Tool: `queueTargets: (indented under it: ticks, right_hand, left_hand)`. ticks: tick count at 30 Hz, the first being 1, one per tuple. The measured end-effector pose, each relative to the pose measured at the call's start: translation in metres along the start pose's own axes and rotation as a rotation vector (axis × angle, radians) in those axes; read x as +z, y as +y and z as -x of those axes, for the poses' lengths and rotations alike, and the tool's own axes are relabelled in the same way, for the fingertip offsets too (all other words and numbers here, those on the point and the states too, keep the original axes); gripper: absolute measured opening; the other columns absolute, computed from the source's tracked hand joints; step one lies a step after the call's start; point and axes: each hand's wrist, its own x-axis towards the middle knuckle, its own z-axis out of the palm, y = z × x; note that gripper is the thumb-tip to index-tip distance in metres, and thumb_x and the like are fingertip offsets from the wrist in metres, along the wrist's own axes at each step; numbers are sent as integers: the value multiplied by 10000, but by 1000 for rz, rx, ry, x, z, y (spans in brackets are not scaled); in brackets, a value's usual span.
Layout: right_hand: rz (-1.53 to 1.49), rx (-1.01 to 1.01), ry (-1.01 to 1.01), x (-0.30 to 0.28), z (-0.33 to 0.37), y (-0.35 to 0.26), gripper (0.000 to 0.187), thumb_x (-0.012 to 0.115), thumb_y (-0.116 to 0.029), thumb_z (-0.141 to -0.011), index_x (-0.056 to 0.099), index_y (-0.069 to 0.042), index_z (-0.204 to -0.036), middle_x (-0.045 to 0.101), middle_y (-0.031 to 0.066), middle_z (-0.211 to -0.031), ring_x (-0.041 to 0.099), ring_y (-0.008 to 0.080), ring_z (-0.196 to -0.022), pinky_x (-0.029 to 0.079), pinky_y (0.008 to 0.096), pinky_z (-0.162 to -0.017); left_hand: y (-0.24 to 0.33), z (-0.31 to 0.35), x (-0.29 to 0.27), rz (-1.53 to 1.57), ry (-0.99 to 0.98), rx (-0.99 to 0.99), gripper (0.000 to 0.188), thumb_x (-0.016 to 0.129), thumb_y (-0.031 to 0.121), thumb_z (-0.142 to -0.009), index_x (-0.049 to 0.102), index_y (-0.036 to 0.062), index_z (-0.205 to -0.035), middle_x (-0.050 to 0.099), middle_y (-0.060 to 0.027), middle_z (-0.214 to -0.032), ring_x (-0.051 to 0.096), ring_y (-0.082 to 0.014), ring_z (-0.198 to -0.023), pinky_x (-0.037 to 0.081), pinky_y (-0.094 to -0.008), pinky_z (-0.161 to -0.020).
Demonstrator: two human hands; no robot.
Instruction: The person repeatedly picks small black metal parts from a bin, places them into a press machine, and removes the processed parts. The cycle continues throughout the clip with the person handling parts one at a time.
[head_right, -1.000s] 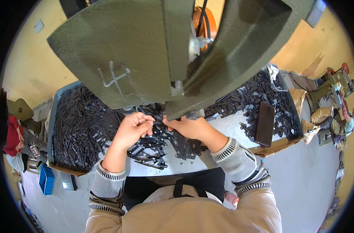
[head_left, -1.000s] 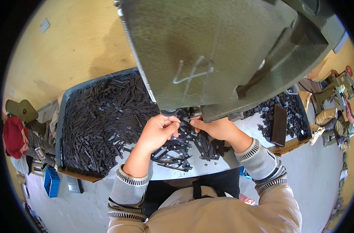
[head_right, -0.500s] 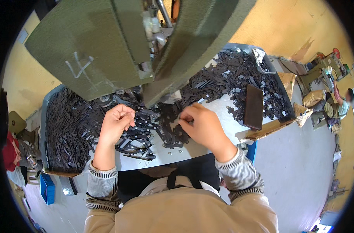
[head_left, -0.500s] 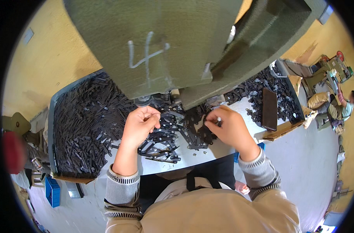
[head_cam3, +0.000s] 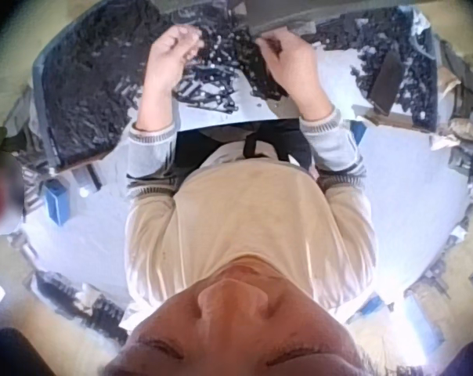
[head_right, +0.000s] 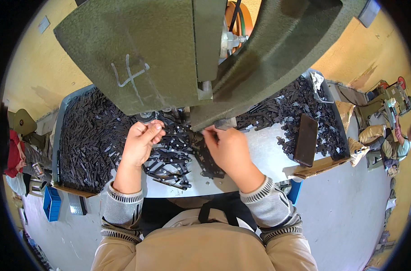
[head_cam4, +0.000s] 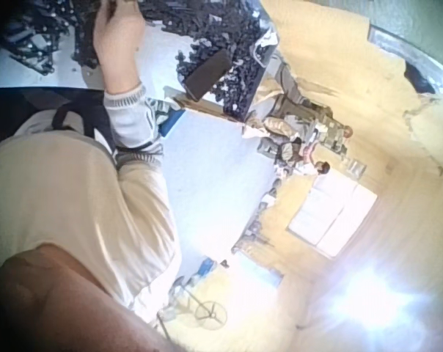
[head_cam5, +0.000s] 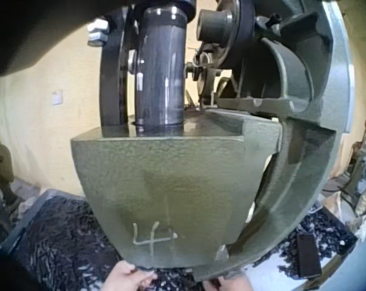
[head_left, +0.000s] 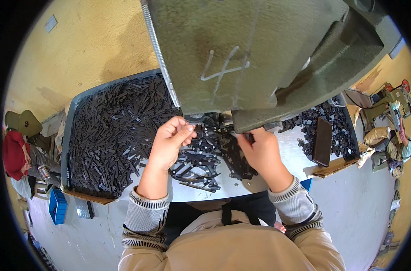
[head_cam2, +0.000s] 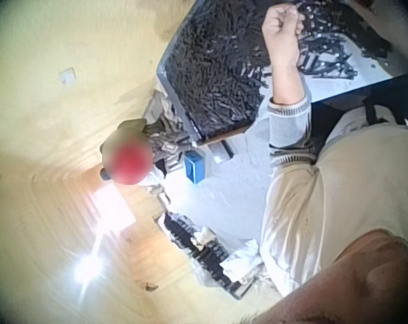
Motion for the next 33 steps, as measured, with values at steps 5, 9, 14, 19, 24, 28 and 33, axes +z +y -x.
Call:
queueTargets:
  ticks: [5, 9, 14, 19, 24, 28, 33]
  right_hand:
    - [-26, -142, 13, 29, -15, -2, 117, 753, -55, -779, 712, -45, -888, 668, 113, -738, 625, 257, -609, 485, 328, -566]
    - [-38, -219, 16, 35, -15, -2, 128, 762, -54, -773, 729, -61, -896, 662, 99, -731, 611, 228, -607, 471, 317, -560]
    - [-187, 135, -114, 34, -10, 6, 59, 656, -89, -866, 668, -40, -896, 682, 67, -796, 488, 129, -546, 399, 294, -495]
    - [-1109, 565, -205, 25, -16, 34, 198, 488, -249, -971, 579, -74, -977, 631, 57, -853, 407, 117, -599, 344, 272, -527]
    - [-1539, 640, -50, 30, -17, 50, 211, 568, -266, -962, 581, -102, -1094, 641, 57, -1046, 561, 181, -823, 472, 317, -682]
    - [-1504, 731, 97, 31, -18, 53, 213, 525, -153, -980, 559, -75, -1175, 629, 86, -1126, 617, 232, -940, 516, 326, -766]
    - [-1463, 672, -28, 21, -18, 50, 199, 531, -177, -981, 575, -42, -1121, 660, 104, -998, 627, 199, -752, 483, 266, -551]
  left_hand:
    - [4, 2, -10, -35, 109, 92, 54, 600, 54, -916, 610, 45, -969, 620, -13, -754, 550, -61, -626, 414, -183, -550]
    - [5, 2, -10, -23, 151, 143, 82, 579, 26, -907, 606, 43, -983, 616, -11, -748, 547, -61, -610, 405, -180, -536]
    - [5, 2, -6, -61, 111, 96, 68, 574, 21, -914, 593, 38, -976, 611, -4, -769, 575, -67, -642, 419, -184, -550]
    - [7, 1, -4, -147, 62, 70, 74, 576, 8, -912, 586, 28, -982, 614, -11, -784, 587, -81, -652, 433, -196, -556]
    - [4, -1, -15, -367, 75, 116, 73, 591, 29, -919, 588, 16, -991, 613, 5, -738, 579, -63, -645, 430, -200, -552]
    - [7, -11, -33, -392, 324, 367, 100, 647, 40, -890, 629, 18, -986, 618, 15, -773, 485, -57, -622, 423, -207, -595]
    - [15, -3, -42, -1030, 143, 404, 216, 674, -31, -760, 707, 69, -949, 613, -96, -929, 602, -258, -866, 504, -332, -775]
